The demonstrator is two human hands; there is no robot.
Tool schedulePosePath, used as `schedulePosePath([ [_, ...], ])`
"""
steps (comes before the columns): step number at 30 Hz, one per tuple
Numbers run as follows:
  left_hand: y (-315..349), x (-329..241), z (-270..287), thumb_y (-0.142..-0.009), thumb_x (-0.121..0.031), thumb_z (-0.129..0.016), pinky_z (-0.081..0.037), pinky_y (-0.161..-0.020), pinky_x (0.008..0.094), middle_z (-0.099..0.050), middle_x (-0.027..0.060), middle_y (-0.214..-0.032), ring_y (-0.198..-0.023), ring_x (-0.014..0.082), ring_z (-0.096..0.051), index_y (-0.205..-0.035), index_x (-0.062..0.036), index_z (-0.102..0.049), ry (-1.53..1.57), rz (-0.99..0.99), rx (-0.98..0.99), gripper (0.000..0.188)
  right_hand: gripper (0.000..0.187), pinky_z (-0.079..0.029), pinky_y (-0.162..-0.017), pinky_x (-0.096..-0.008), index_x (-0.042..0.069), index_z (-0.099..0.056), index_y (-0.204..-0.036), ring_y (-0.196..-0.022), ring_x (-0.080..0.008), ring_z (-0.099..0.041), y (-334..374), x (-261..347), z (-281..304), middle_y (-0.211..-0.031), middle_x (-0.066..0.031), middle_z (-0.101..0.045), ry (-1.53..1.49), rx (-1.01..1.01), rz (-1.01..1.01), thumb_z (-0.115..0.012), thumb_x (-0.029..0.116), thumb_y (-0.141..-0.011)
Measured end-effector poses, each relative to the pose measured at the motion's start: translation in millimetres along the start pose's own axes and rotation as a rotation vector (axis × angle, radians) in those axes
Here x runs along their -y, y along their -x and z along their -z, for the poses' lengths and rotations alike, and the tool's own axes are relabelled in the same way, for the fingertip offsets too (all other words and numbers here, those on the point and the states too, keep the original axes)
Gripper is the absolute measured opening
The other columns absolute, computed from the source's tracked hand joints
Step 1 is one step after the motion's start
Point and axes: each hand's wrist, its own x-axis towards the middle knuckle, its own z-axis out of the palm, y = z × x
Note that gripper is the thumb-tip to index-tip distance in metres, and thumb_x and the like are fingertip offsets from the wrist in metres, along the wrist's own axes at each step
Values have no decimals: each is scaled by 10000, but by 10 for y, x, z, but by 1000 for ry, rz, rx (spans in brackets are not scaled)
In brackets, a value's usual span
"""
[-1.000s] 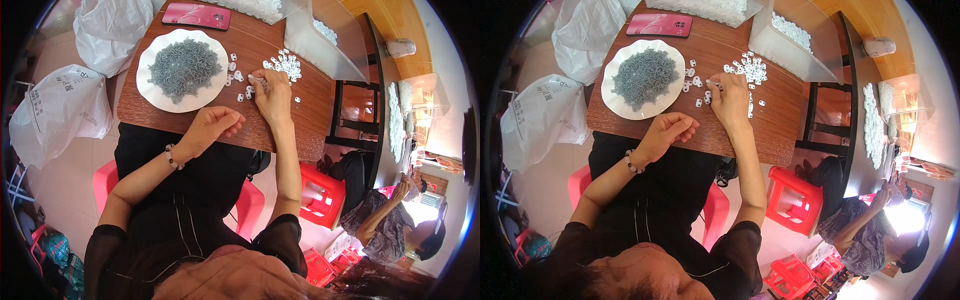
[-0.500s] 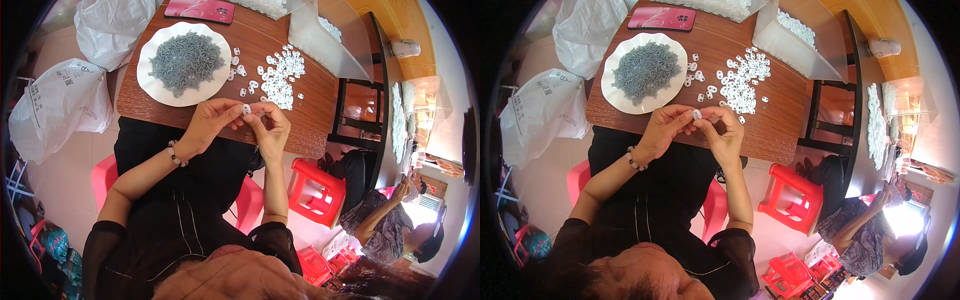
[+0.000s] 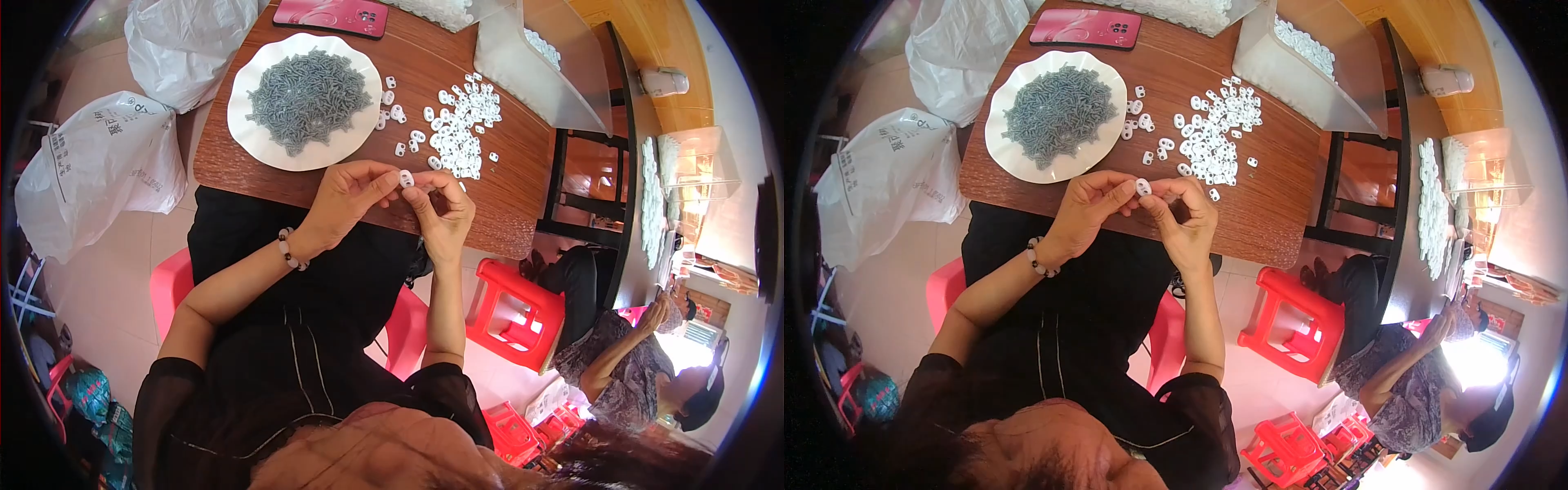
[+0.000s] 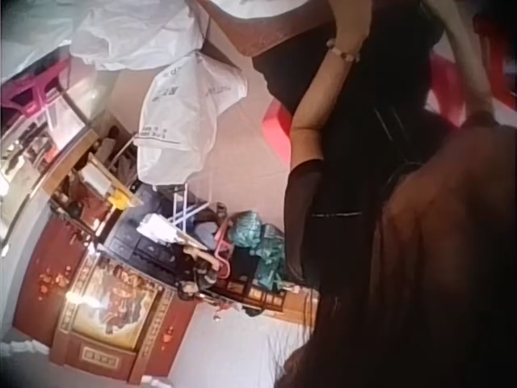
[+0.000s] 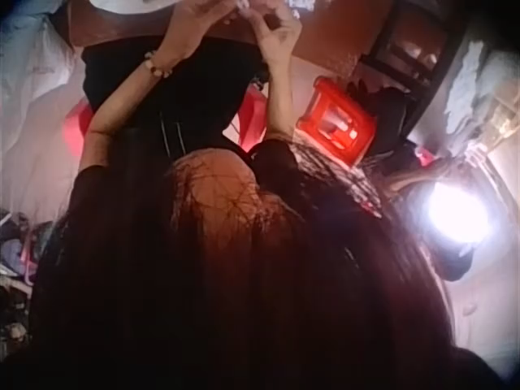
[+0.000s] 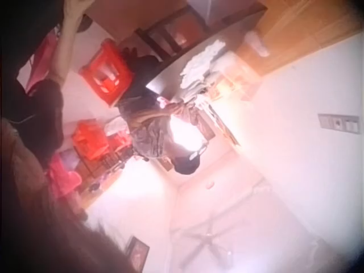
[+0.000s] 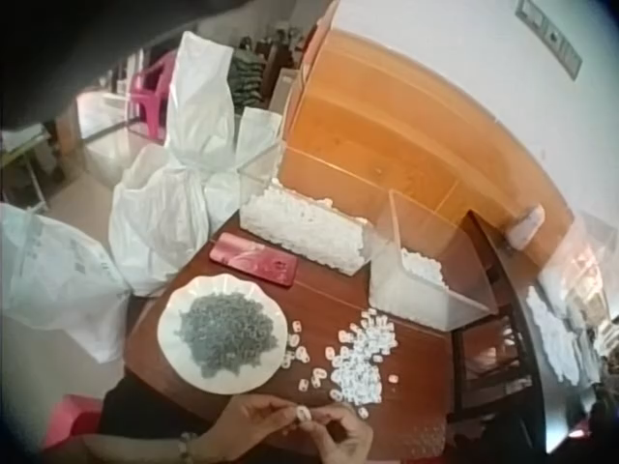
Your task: Assembling small white plastic rings with gray inserts by hand at a workshop table.
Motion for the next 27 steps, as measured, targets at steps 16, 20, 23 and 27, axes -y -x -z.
schedulePosePath([
  [16, 51, -56, -36, -934, -158, -575, -476, -651, 205, -656, 52, -877, -726, 77, -595, -947, 0, -613, 15, 33, -34, 163, 126, -436, -642, -257, 23, -667, -869, -707, -138, -530, -7, 307, 0, -774, -28, -641, 298, 23, 152, -730, 14, -760],
  [20, 69, -71, 38, -950, -155, -530, -487, -669, 227, -643, 71, -901, -746, 100, -608, -947, -1, -581, 52, 59, -4, 162, 107, -449, -689, -291, -23, -636, -882, -764, -185, -539, -48, 844, 34, -785, -72, -638, -262, 142, 93, -664, 60, -821],
  [23, 51, -89, 30, -949, -157, -532, -489, -687, 239, -641, 79, -913, -762, 108, -606, -956, -2, -579, -8, 71, 1, 162, 371, -431, -668, -307, 14, -645, -864, -744, -212, -538, -111, 1259, 79, -838, -91, -647, -366, 267, 383, -627, 383, -889],
  [27, 103, -77, 54, -949, -193, -530, -473, -682, 209, -646, 65, -939, -774, 94, -597, -949, -32, -582, -78, -7, 42, 169, 504, -421, -698, -330, 56, -679, -894, -761, -194, -522, -218, 1591, 53, -871, -69, -658, -503, 450, 561, -557, 544, -872],
])
